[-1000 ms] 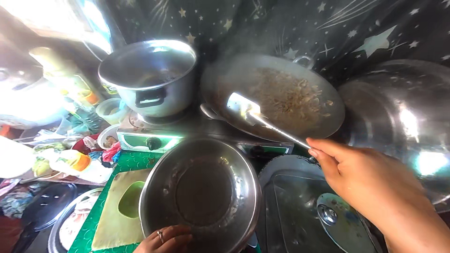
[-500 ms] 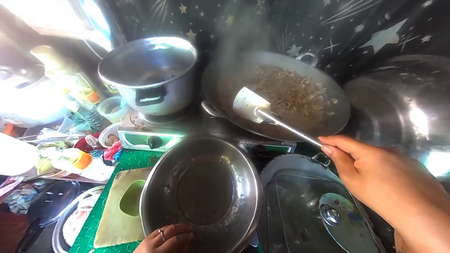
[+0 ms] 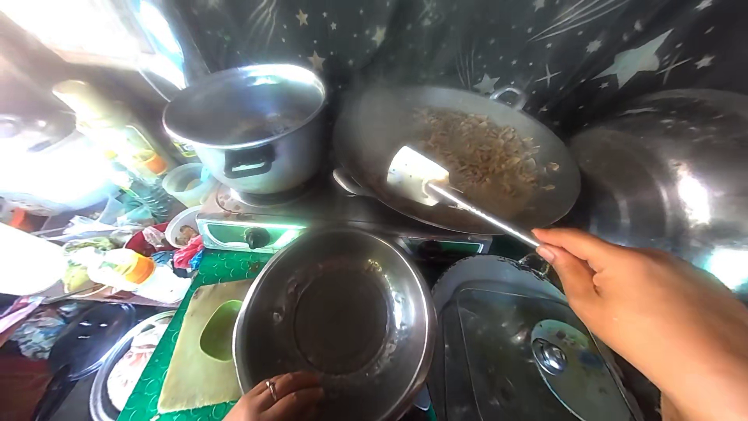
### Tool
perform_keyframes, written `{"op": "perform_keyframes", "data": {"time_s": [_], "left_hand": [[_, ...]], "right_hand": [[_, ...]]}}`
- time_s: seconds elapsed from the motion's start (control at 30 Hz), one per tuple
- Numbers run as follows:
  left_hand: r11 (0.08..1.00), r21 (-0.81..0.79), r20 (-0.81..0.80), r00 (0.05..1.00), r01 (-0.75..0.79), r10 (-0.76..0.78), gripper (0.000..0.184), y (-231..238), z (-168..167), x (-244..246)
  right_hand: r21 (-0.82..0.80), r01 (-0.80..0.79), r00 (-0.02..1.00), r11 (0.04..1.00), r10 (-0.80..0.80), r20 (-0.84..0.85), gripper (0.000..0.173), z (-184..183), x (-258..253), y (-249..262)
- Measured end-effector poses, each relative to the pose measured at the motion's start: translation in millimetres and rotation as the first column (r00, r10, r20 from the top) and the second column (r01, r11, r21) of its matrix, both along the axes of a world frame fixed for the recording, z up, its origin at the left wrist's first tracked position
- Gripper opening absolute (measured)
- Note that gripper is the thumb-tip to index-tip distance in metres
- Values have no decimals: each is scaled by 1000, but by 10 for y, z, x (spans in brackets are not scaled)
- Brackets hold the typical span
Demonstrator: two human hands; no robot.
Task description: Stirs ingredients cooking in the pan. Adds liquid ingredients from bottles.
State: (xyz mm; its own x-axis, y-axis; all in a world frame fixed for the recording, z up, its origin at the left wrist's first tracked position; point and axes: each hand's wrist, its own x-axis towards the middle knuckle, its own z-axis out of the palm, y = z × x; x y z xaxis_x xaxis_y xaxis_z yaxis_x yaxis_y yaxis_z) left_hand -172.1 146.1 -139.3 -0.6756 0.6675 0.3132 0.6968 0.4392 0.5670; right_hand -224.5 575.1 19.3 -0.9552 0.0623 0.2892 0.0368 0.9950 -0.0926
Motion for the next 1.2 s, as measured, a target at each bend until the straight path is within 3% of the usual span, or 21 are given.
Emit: {"op": "perform_keyframes", "data": {"time_s": [0.77, 0.93, 1.0, 1.2], "left_hand": [[1000, -2, 12, 1000, -12, 12, 18, -24, -1, 45], [999, -32, -116, 993, 8, -12, 17, 10, 34, -51], [999, -3, -212, 976, 46, -45, 16, 69, 192, -179], [929, 273, -322, 934, 249, -156, 19, 553, 1497, -244]], "right_hand": [[43, 30, 998, 999, -32, 56, 29, -74, -118, -147], [82, 15, 1000, 997, -17, 24, 30, 31, -74, -34], [99, 35, 999, 995, -33, -16, 34, 125, -33, -59], [200, -18, 996, 980, 35, -80, 32, 80, -112, -353]]}}
